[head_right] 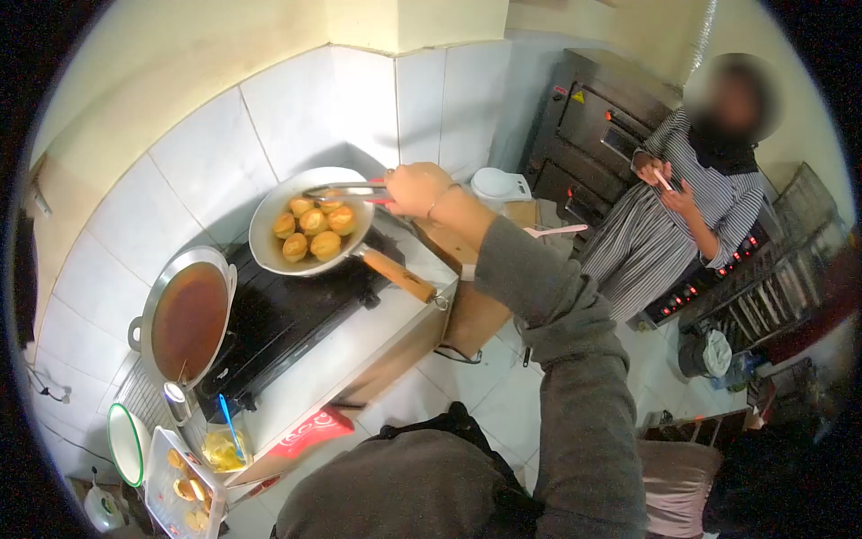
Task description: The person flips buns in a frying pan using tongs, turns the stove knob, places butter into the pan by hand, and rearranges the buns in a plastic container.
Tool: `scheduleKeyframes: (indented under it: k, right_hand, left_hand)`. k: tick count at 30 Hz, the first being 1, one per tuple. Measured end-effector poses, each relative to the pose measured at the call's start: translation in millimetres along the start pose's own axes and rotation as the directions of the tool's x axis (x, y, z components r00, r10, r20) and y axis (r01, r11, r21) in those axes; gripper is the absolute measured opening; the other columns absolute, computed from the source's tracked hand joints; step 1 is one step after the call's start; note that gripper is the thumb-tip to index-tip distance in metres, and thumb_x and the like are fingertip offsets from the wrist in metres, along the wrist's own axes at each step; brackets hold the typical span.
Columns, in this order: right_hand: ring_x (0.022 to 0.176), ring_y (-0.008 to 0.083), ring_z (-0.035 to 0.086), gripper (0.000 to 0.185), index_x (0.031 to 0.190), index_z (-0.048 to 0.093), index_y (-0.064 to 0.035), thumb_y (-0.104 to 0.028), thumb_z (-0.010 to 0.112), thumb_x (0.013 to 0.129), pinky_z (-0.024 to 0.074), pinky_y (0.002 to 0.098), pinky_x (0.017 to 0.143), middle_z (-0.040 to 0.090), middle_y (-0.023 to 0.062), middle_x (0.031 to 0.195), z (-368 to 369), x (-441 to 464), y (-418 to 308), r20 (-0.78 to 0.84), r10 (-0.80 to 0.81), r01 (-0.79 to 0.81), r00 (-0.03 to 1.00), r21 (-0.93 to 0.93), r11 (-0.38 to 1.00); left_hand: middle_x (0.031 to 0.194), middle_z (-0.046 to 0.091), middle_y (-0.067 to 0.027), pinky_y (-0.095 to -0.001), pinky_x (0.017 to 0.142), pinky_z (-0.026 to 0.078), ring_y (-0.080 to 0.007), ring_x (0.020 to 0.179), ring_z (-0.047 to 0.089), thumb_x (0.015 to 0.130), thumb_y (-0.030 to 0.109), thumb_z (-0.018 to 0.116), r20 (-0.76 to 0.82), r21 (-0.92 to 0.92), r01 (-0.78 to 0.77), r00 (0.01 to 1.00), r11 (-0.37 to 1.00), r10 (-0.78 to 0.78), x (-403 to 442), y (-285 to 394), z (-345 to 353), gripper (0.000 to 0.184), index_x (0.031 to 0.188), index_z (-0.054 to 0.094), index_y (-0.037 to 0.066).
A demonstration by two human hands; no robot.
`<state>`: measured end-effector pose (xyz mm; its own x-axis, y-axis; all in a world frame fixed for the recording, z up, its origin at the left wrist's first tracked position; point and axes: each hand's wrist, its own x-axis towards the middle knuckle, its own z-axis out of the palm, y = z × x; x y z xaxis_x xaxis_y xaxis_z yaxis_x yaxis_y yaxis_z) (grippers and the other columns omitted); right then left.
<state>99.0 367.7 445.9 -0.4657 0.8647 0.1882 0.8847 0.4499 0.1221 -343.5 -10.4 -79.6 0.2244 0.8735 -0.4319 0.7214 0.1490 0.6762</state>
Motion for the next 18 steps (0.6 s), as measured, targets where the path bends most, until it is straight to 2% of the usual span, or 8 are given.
scheduleKeyframes:
  k: [9,12,14,16,17,18]
  right_hand:
    - [0.07,0.0334,0.057,0.035,0.083,0.053,0.0003,-0.031,0.058,0.068,0.0456,0.04,0.064,0.057,0.0185,0.075,-8,-29,15,0.037,0.058,-0.059,0.998,0.041,0.997]
    - [0.072,0.0345,0.056,0.038,0.084,0.053,0.0011,-0.033,0.058,0.068,0.0443,0.0405,0.065,0.057,0.0199,0.076,-8,-29,23,0.052,0.116,-0.123,0.992,0.141,0.982]
    - [0.071,0.0338,0.056,0.042,0.092,0.054,0.0015,-0.034,0.059,0.069,0.0441,0.0386,0.064,0.057,0.0208,0.079,-5,-31,33,-0.053,0.075,-0.062,0.996,0.216,0.974]
    - [0.063,0.0229,0.058,0.044,0.102,0.052,0.0036,-0.03,0.058,0.074,0.0449,0.0315,0.061,0.058,0.019,0.076,-7,-39,35,-0.156,0.076,-0.004,0.985,0.419,0.908]
    - [0.059,0.0172,0.056,0.039,0.098,0.053,0.0043,-0.028,0.057,0.076,0.0444,0.0297,0.058,0.057,0.0147,0.069,-7,-42,35,-0.119,0.133,-0.068,0.984,0.435,0.898]
    - [0.057,0.0129,0.055,0.034,0.094,0.054,0.0035,-0.026,0.056,0.078,0.0435,0.0275,0.054,0.055,0.0095,0.065,-5,-46,35,-0.154,0.152,-0.057,0.976,0.495,0.867]
  left_hand:
    - [0.069,0.056,-0.0205,-0.0421,0.056,0.042,-0.0359,0.067,0.056,0.071,0.019,0.049,0.01,0.07,-0.17,0.985,0.983,0.17,34,11,2,0.018,0.073,0.058,0.003]
    - [0.069,0.056,-0.0205,-0.0418,0.056,0.042,-0.0353,0.066,0.056,0.071,0.019,0.049,0.004,0.075,-0.144,0.99,0.987,0.144,40,15,-3,0.019,0.075,0.058,0.002]
    - [0.069,0.056,-0.0205,-0.0416,0.056,0.042,-0.0349,0.065,0.056,0.071,0.018,0.049,-0.019,0.07,-0.118,0.993,0.991,0.119,37,12,-2,0.019,0.076,0.057,0.002]
    - [0.069,0.057,-0.0205,-0.0415,0.056,0.042,-0.0345,0.064,0.056,0.071,0.018,0.049,-0.048,0.062,-0.084,0.995,0.995,0.087,31,4,1,0.02,0.077,0.057,0.001]
    - [0.069,0.057,-0.0206,-0.0414,0.056,0.042,-0.0343,0.064,0.056,0.071,0.018,0.049,-0.064,0.053,-0.064,0.996,0.997,0.067,27,-1,3,0.02,0.077,0.057,0.001]
    - [0.069,0.057,-0.0206,-0.0413,0.056,0.042,-0.0341,0.064,0.056,0.071,0.018,0.049,-0.077,0.047,-0.042,0.996,0.998,0.046,21,-6,5,0.02,0.078,0.057,0.0]
